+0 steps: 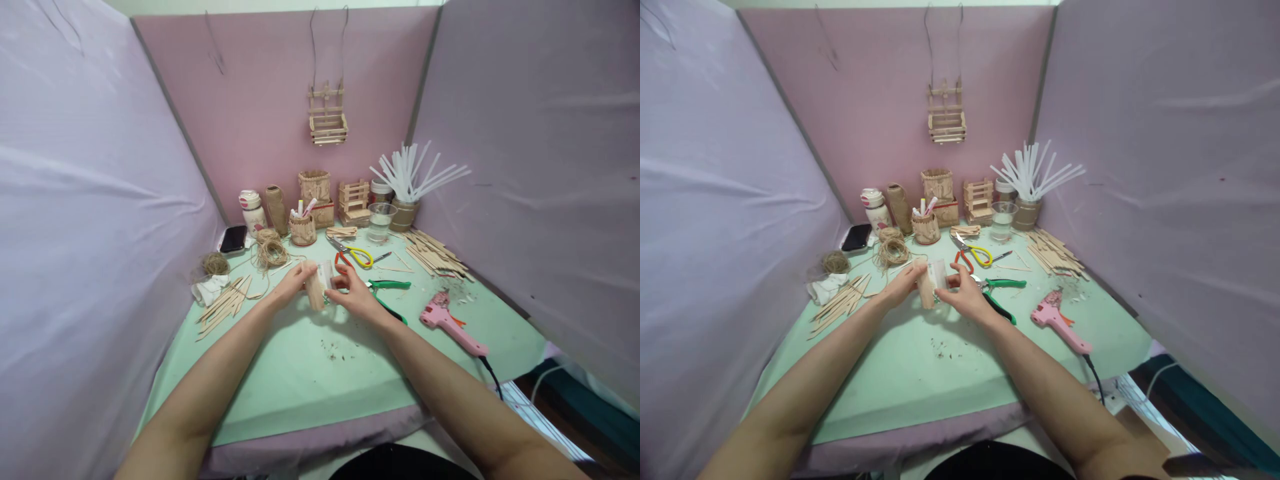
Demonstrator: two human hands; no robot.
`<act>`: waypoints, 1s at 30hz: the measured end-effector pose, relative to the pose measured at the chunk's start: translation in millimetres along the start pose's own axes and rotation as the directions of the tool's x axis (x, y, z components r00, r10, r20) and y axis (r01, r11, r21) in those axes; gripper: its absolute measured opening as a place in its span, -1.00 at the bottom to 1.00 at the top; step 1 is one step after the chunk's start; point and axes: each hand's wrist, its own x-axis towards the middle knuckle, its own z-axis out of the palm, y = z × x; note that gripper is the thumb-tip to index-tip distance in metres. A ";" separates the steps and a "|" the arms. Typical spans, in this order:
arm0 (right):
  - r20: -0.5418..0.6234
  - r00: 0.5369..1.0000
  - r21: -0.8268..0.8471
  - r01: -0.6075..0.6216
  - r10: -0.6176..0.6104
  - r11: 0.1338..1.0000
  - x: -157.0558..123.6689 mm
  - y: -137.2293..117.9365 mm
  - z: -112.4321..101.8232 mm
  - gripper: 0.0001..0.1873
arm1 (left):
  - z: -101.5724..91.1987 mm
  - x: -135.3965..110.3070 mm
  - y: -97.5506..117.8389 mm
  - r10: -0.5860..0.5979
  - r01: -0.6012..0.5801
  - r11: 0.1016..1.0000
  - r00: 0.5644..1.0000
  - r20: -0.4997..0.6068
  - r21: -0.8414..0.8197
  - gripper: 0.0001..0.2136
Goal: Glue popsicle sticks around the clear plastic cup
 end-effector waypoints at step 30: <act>-0.252 0.966 0.002 0.067 -0.064 0.998 3.1 -2.2 -4.5 -0.20 | 10.5 -0.6 -7.1 0.165 -0.186 0.968 0.978 0.131 0.168 -0.22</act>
